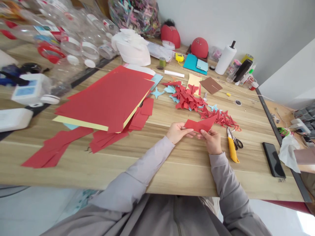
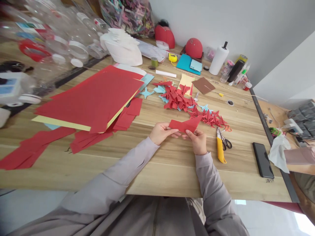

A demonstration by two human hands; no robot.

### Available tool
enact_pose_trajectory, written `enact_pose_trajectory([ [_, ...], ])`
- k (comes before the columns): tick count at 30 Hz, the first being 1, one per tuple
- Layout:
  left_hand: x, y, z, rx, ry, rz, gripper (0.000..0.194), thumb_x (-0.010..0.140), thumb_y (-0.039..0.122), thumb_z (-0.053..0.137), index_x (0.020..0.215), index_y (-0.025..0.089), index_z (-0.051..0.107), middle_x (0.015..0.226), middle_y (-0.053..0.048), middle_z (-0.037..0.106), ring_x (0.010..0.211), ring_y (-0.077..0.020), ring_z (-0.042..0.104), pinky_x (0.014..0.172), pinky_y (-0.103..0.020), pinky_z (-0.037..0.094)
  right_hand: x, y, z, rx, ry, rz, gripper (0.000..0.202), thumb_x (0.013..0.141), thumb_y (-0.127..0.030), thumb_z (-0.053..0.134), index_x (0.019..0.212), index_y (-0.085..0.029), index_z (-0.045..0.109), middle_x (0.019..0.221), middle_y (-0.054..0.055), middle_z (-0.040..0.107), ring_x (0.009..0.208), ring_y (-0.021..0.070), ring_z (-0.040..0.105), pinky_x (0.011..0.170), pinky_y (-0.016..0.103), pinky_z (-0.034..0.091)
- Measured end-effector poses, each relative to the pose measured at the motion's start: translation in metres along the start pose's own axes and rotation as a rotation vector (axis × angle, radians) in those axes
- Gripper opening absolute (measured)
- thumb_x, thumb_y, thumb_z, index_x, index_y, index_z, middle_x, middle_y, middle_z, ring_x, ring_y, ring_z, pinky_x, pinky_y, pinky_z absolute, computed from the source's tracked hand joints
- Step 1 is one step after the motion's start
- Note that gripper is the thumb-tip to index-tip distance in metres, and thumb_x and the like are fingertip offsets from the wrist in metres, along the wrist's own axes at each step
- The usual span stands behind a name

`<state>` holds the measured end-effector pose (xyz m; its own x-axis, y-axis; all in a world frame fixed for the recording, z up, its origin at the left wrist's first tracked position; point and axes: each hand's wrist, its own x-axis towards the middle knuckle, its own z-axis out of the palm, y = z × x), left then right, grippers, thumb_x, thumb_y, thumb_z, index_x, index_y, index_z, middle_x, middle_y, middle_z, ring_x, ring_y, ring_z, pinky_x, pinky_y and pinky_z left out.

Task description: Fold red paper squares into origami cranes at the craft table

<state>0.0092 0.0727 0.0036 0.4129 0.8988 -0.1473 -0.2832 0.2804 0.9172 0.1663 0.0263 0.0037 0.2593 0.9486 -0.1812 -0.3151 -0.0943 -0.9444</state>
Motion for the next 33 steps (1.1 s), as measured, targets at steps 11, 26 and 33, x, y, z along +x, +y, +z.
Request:
enact_pose_trajectory([
  [11, -0.001, -0.0006, -0.0001, 0.047, 0.009, -0.008, 0.047, 0.052, 0.043, 0.083, 0.079, 0.008, 0.068, 0.066, -0.01, 0.072, 0.066, -0.0248, 0.071, 0.063, -0.035, 0.061, 0.0025, 0.006, -0.0001, -0.138, -0.048, -0.19, 0.038, 0.047, -0.027, 0.087, 0.081, -0.019, 0.071, 0.081, 0.001, 0.075, 0.069, 0.0176, 0.067, 0.073, 0.034, 0.058],
  [26, 0.0024, -0.0035, -0.0011, -0.039, -0.02, -0.101, 0.058, 0.06, 0.067, 0.069, 0.071, 0.011, 0.06, 0.064, -0.013, 0.071, 0.064, -0.0254, 0.071, 0.061, -0.036, 0.059, 0.0059, 0.0075, -0.0028, -0.047, -0.009, -0.067, 0.031, 0.051, -0.028, 0.085, 0.076, -0.016, 0.07, 0.07, 0.001, 0.073, 0.046, 0.0113, 0.059, 0.048, 0.025, 0.052],
  [33, 0.004, -0.0059, -0.0021, 0.108, -0.001, 0.096, 0.052, 0.044, 0.041, 0.087, 0.082, 0.01, 0.07, 0.087, -0.011, 0.074, 0.085, -0.026, 0.07, 0.082, -0.039, 0.056, 0.0054, 0.0038, -0.0021, -0.056, 0.003, -0.072, 0.032, 0.05, -0.028, 0.085, 0.074, -0.015, 0.069, 0.067, 0.0, 0.071, 0.044, 0.0104, 0.057, 0.045, 0.025, 0.051],
])
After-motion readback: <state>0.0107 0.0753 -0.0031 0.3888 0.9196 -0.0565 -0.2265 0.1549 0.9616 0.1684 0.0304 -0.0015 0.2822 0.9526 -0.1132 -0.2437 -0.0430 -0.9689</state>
